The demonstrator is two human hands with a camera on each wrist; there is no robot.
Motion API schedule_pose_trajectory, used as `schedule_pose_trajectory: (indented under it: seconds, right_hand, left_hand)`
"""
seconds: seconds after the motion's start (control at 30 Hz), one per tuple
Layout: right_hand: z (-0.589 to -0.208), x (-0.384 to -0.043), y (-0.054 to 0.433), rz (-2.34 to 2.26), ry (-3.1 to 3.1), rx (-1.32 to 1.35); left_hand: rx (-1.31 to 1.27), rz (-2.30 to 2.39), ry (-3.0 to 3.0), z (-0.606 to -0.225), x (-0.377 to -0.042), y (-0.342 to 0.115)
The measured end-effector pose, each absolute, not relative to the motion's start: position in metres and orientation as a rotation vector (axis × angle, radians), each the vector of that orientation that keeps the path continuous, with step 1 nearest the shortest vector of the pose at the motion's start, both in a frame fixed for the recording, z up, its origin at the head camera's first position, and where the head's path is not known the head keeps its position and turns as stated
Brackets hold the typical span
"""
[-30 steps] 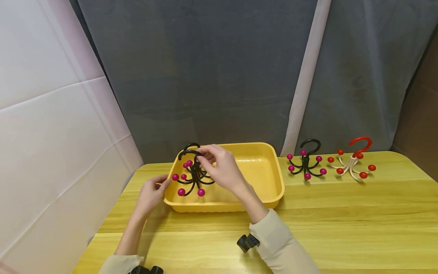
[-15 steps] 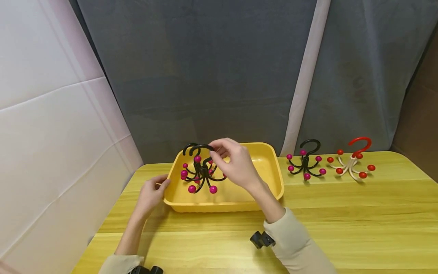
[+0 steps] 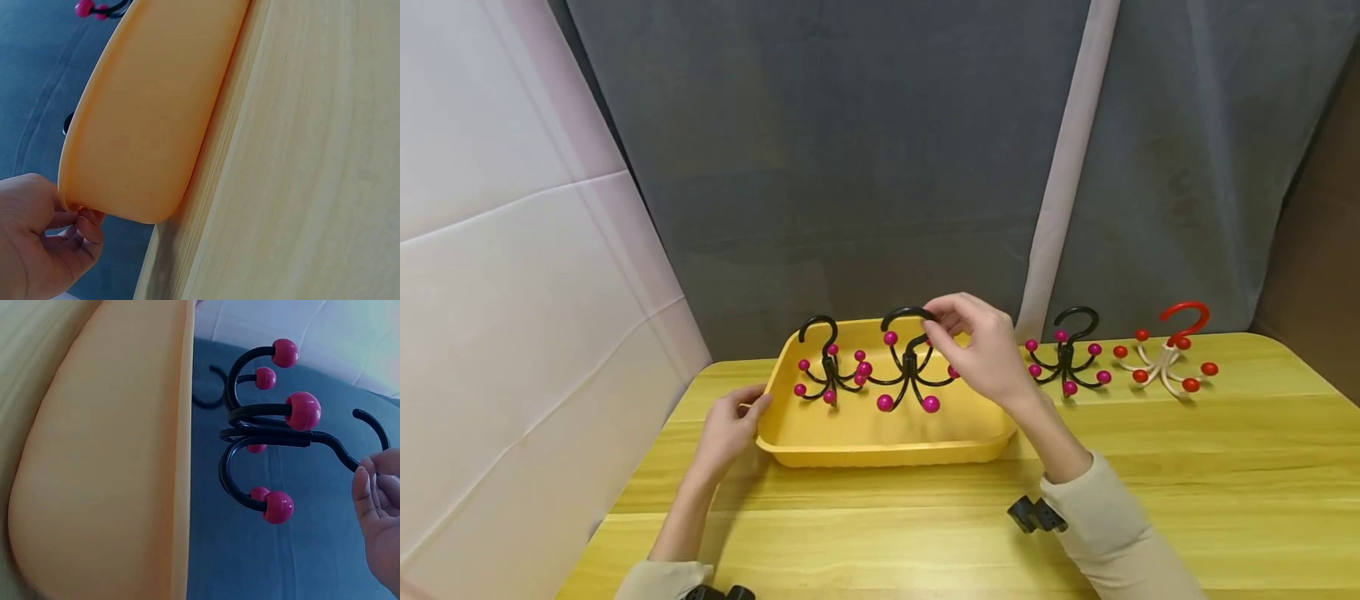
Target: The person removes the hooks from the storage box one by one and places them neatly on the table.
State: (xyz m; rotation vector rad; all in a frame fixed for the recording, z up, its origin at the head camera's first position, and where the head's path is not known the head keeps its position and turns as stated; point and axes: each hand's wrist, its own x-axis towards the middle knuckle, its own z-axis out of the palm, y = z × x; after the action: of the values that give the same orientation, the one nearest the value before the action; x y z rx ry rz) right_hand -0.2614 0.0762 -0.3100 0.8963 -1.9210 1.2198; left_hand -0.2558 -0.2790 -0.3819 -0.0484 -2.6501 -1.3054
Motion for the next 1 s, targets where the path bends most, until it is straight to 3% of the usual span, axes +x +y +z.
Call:
schedule_pose_trajectory:
  seconds: [1.0]
  right_hand:
    - [-0.313,-0.235,0.175,1.042,-2.039,0.731]
  left_hand:
    - [-0.039,-1.292,-2.671,-0.382,-0.257,-0.28]
